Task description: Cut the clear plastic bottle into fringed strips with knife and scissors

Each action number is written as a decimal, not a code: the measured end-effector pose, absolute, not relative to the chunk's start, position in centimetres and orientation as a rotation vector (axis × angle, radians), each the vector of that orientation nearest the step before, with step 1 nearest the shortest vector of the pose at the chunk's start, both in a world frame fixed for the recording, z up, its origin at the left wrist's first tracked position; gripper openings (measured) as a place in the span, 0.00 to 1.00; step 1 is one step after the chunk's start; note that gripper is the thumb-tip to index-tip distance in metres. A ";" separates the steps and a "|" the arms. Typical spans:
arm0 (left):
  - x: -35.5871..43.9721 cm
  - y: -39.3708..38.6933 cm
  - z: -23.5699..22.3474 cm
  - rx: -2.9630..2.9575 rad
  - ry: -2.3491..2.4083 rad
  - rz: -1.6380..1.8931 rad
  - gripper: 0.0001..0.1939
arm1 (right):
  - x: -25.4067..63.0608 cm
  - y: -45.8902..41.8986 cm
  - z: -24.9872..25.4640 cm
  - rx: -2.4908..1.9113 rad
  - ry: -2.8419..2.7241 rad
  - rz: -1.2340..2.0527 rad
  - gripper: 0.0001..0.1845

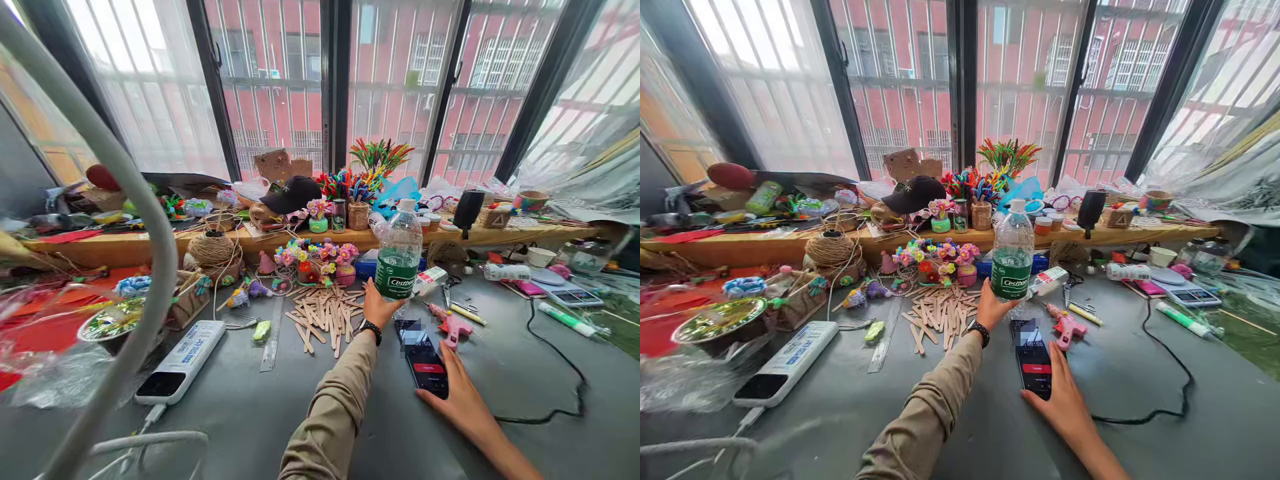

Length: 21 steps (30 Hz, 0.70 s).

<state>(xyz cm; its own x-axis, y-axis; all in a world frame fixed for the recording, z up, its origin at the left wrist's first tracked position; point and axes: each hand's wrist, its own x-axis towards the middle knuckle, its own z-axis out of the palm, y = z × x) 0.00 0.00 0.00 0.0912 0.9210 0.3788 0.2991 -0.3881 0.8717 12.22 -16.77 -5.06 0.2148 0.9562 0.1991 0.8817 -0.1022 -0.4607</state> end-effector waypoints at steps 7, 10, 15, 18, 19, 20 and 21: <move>-1.1 -0.5 0.8 1.774 1.167 1.379 0.40 | 12.1 -16.7 -5.2 -1.993 -1.672 0.212 0.46; -2.9 -1.1 2.0 1.779 1.148 1.423 0.40 | 12.0 -16.2 -5.1 -1.976 -1.694 0.214 0.46; -9.7 -3.5 3.9 1.807 1.110 1.446 0.40 | 11.5 -14.3 -5.3 -1.924 -1.743 0.171 0.45; -15.8 -6.2 4.4 1.809 1.288 1.400 0.41 | 10.9 -13.0 -5.1 -1.934 -1.727 0.147 0.45; -17.9 -7.2 4.4 1.793 1.351 1.381 0.41 | 10.7 -12.7 -5.0 -1.941 -1.719 0.148 0.45; -19.8 -8.3 4.4 1.762 1.437 1.359 0.41 | 10.4 -12.4 -4.9 -1.947 -1.713 0.153 0.45; -21.6 -9.4 4.3 1.722 1.532 1.353 0.41 | 10.3 -12.2 -4.8 -1.952 -1.711 0.160 0.45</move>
<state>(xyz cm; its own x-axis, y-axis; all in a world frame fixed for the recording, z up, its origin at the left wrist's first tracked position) -21.65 -9.36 4.28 -0.1066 0.9276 0.3582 0.4705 -0.2703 0.8400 10.26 -12.24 -4.78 0.1891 0.9488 0.2531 0.8853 -0.0532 -0.4620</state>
